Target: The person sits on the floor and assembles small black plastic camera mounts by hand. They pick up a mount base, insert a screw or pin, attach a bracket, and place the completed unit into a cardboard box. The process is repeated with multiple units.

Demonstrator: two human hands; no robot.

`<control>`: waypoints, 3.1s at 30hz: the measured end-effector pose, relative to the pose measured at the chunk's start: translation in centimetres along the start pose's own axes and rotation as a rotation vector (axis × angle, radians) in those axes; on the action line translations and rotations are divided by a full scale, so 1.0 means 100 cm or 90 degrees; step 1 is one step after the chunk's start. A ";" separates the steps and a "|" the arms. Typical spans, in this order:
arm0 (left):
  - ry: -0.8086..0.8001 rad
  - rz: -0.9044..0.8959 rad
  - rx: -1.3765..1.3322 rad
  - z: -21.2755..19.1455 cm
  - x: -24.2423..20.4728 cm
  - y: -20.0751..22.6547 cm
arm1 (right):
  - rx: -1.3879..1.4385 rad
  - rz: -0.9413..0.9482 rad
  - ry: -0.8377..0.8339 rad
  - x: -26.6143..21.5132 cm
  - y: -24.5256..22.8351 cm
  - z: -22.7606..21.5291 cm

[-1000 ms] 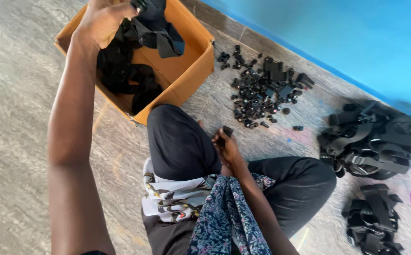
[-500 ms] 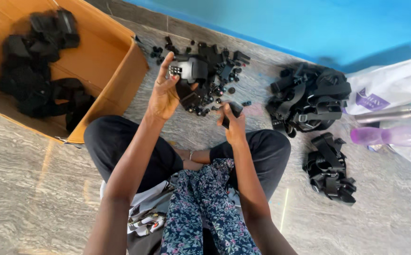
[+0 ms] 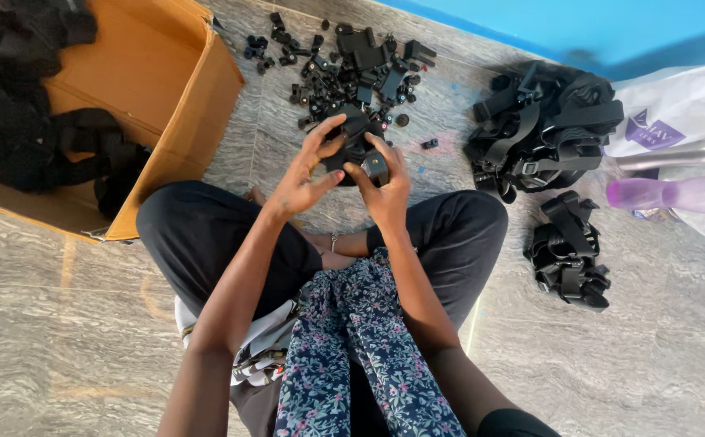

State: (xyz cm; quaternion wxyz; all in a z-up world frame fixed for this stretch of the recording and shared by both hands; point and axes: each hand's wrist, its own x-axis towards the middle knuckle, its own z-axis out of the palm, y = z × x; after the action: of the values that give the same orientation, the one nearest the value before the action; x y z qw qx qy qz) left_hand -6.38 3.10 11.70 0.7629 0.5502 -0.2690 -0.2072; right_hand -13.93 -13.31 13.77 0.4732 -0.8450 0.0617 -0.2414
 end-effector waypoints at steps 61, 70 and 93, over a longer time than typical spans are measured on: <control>0.320 -0.332 -0.410 -0.054 0.103 -0.129 | -0.322 -0.011 0.036 0.111 0.261 -0.018; 0.286 -0.337 -0.424 -0.055 0.110 -0.122 | 0.266 0.429 0.109 0.121 0.268 -0.013; 0.225 -0.344 -0.428 -0.048 0.116 -0.114 | -0.424 -0.066 -0.114 0.137 0.252 -0.007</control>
State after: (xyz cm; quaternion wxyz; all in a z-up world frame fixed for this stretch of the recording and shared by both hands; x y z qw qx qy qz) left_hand 5.34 -4.02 1.79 0.8516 0.3499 0.1005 -0.3771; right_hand 0.86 -32.19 -2.04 0.1623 -0.9729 0.0522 -0.1564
